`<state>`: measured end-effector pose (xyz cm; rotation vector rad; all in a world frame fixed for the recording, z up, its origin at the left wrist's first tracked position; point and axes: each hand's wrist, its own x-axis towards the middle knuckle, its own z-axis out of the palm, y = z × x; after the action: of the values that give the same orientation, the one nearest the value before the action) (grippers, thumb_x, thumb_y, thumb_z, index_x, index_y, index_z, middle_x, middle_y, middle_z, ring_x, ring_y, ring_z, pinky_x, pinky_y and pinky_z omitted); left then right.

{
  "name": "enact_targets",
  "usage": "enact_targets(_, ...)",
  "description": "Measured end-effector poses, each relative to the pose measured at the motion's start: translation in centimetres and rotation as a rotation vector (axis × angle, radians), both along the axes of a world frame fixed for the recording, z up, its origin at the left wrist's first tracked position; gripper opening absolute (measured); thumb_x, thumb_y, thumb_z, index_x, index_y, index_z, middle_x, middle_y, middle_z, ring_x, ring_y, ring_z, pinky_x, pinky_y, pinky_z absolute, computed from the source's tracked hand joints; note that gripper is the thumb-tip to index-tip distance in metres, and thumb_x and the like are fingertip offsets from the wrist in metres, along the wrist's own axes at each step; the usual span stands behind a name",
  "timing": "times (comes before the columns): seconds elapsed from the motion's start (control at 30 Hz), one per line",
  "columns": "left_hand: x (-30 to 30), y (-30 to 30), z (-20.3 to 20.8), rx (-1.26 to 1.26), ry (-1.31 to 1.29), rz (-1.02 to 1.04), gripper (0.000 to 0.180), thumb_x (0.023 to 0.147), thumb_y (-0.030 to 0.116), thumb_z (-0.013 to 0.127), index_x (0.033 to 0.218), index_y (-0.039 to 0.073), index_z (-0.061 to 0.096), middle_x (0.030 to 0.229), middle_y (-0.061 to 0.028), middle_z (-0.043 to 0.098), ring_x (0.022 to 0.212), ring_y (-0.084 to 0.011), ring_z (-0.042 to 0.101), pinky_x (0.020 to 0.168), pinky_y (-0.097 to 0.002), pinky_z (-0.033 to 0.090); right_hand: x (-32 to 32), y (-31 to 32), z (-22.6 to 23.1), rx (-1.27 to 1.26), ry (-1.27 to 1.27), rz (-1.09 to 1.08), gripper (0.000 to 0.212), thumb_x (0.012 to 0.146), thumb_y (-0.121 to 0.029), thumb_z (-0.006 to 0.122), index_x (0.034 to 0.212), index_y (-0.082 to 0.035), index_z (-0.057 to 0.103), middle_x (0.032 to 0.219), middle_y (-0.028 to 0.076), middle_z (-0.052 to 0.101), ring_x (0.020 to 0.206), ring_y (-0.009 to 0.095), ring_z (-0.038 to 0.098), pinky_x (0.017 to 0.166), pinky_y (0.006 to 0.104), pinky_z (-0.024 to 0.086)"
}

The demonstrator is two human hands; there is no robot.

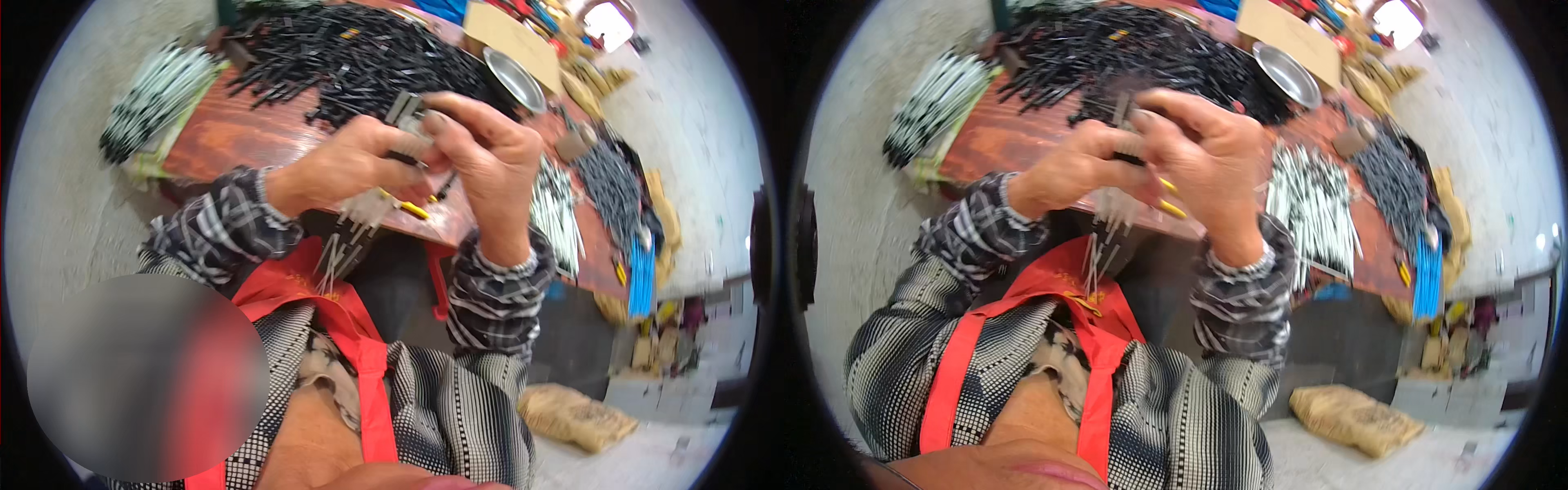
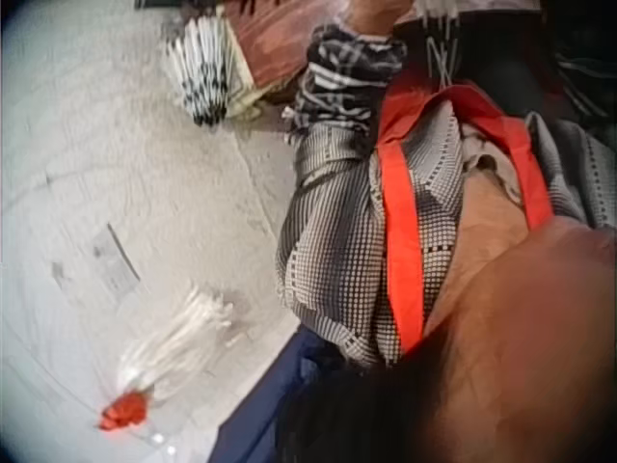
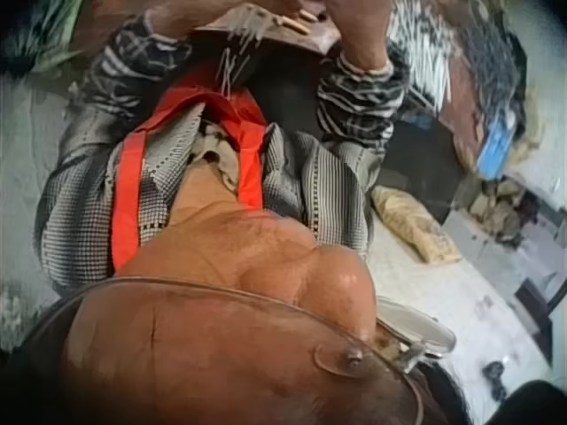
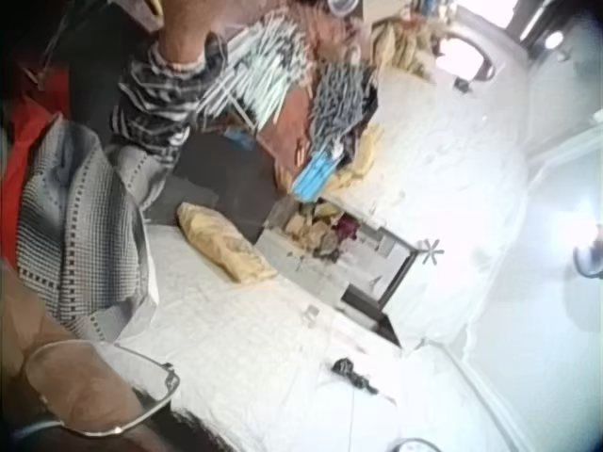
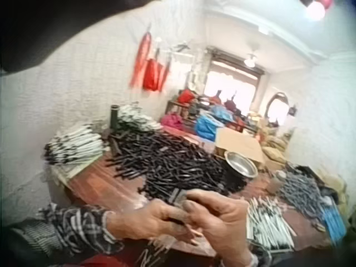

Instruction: The person weaves wire through a bundle of tipped rods by hand, spreads them out, and handles plastic components from the table.

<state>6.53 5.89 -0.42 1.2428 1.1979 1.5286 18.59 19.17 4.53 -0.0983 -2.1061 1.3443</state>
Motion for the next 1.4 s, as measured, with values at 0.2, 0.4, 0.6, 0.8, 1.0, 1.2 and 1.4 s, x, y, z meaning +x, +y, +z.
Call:
enact_targets(0.2, 1.6, -3.6, 0.3, 0.009, 0.132, 0.166, 0.017, 0.095, 0.002, 0.058, 0.107, -0.007, 0.067, 0.098, -0.0146, 0.072, 0.090, -0.0194, 0.072, 0.081, -0.0303, 0.058, 5.4, 5.1, -4.0, -0.127, 0.022, -0.224, 0.019, 0.090, -0.013, 0.072, 0.096, 0.004, 0.073, 0.076, 0.005, 0.070, 0.059, 0.009, 0.062, 0.054, 0.0201, 0.048)
enact_targets(0.4, 3.7, -9.5, -0.5, 0.238, -0.059, 0.136, 0.015, 0.096, -0.001, 0.053, 0.108, -0.005, 0.061, 0.096, -0.0252, 0.071, 0.089, -0.0345, 0.072, 0.081, -0.0440, 0.060, 17.1, 24.8, -12.7, -0.174, -0.466, -0.803, 0.019, 0.081, -0.015, 0.076, 0.077, 0.003, 0.071, 0.061, 0.005, 0.062, 0.046, 0.009, 0.054, 0.040, 0.0255, 0.040)
enact_targets(0.6, 3.4, -10.4, -1.1, 0.174, -0.150, 0.225, 0.018, 0.096, 0.008, 0.059, 0.111, -0.002, 0.060, 0.096, -0.0254, 0.071, 0.089, -0.0375, 0.072, 0.081, -0.0494, 0.059, 19.5, 29.6, -12.1, -0.089, -0.589, -0.975, 0.016, 0.080, -0.012, 0.077, 0.074, 0.000, 0.068, 0.060, 0.006, 0.060, 0.043, 0.011, 0.049, 0.037, 0.0268, 0.033)
enact_targets(0.8, 3.3, -8.2, -1.0, 0.130, -0.170, 0.168, 0.024, 0.095, 0.010, 0.062, 0.116, -0.002, 0.062, 0.095, -0.0220, 0.072, 0.088, -0.0356, 0.073, 0.081, -0.0469, 0.060, 17.3, 34.5, -15.2, 0.142, -0.766, -1.095, 0.032, 0.077, -0.026, 0.083, 0.072, 0.003, 0.071, 0.061, 0.011, 0.065, 0.047, 0.017, 0.058, 0.043, 0.0324, 0.042)
enact_targets(1.0, 2.3, -8.3, -1.2, 0.076, -0.141, 0.219, 0.027, 0.098, 0.015, 0.060, 0.121, 0.002, 0.059, 0.096, -0.0196, 0.071, 0.088, -0.0330, 0.072, 0.082, -0.0454, 0.058, 15.6, 36.3, -17.1, 0.181, -0.728, -1.094, 0.024, 0.072, -0.017, 0.078, 0.064, 0.004, 0.068, 0.057, 0.011, 0.063, 0.046, 0.018, 0.059, 0.045, 0.0336, 0.043)
enact_targets(1.2, 1.7, -8.0, -2.1, 0.119, -0.208, 0.210, 0.024, 0.096, 0.006, 0.058, 0.118, -0.003, 0.062, 0.095, -0.0193, 0.072, 0.089, -0.0325, 0.073, 0.083, -0.0430, 0.060, 14.9, 32.0, -13.9, -0.323, -0.538, -0.906, 0.020, 0.073, -0.012, 0.069, 0.057, -0.002, 0.063, 0.052, 0.004, 0.055, 0.039, 0.011, 0.046, 0.036, 0.0316, 0.030)
enact_targets(1.4, 1.1, -7.6, -2.2, 0.106, -0.243, 0.185, 0.024, 0.096, 0.007, 0.059, 0.117, -0.004, 0.062, 0.095, -0.0183, 0.073, 0.089, -0.0311, 0.073, 0.084, -0.0417, 0.060, 14.0, 27.3, -10.3, -0.529, -0.485, -0.934, 0.013, 0.080, -0.010, 0.069, 0.070, -0.002, 0.067, 0.061, 0.005, 0.063, 0.042, 0.007, 0.050, 0.036, 0.0212, 0.032)
